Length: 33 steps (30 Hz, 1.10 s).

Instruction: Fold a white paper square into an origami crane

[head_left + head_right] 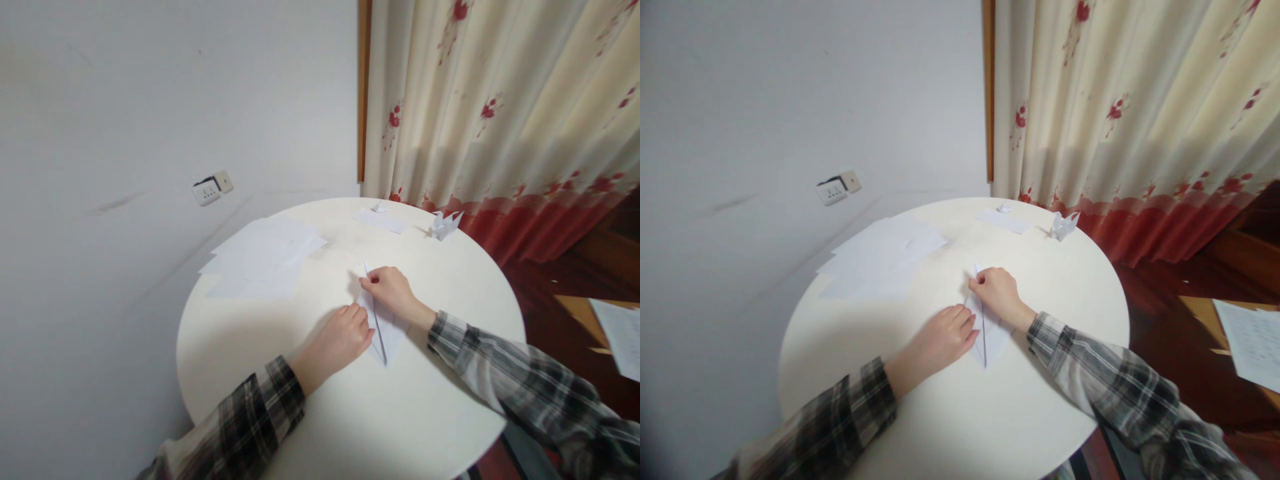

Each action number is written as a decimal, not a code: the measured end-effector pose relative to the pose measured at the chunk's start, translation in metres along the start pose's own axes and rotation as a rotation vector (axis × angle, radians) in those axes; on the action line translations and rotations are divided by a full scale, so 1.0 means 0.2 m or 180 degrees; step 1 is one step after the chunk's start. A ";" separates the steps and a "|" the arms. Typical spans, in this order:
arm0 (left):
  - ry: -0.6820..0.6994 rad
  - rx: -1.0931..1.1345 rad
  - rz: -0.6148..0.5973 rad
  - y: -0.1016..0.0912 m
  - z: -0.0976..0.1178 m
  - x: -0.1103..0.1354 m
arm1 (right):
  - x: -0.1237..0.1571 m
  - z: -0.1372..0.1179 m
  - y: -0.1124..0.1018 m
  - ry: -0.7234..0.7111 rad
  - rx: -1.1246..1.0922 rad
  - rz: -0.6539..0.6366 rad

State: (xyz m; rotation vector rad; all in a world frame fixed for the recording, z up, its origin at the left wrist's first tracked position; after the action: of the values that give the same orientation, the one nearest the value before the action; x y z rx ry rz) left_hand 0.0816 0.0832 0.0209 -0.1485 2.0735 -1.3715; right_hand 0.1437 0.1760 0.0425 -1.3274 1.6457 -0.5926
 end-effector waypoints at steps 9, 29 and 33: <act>0.0033 0.0028 0.0044 -0.01 0.01 0.00 | 0.00 0.00 0.00 -0.0084 0.0317 0.0066; 0.0028 0.0068 0.0099 -0.01 0.02 0.01 | -0.06 0.01 0.03 -0.0068 0.0173 -0.0097; -0.0076 0.0208 0.0215 -0.01 0.01 0.02 | -0.06 0.02 0.05 -0.0069 0.0058 -0.0168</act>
State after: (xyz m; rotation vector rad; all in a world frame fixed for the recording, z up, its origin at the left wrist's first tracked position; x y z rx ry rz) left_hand 0.0790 0.0800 0.0203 -0.0663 1.9934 -1.3883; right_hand 0.1433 0.1904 0.0370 -1.3632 1.5883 -0.6211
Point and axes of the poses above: each hand's wrist, its own x-axis away from the middle knuckle, its own y-axis out of the palm, z = x × y, the point moved 10 cm from there along -x, towards the middle knuckle, and after that the axes turned 9 degrees about z, right-handed, at the moved point
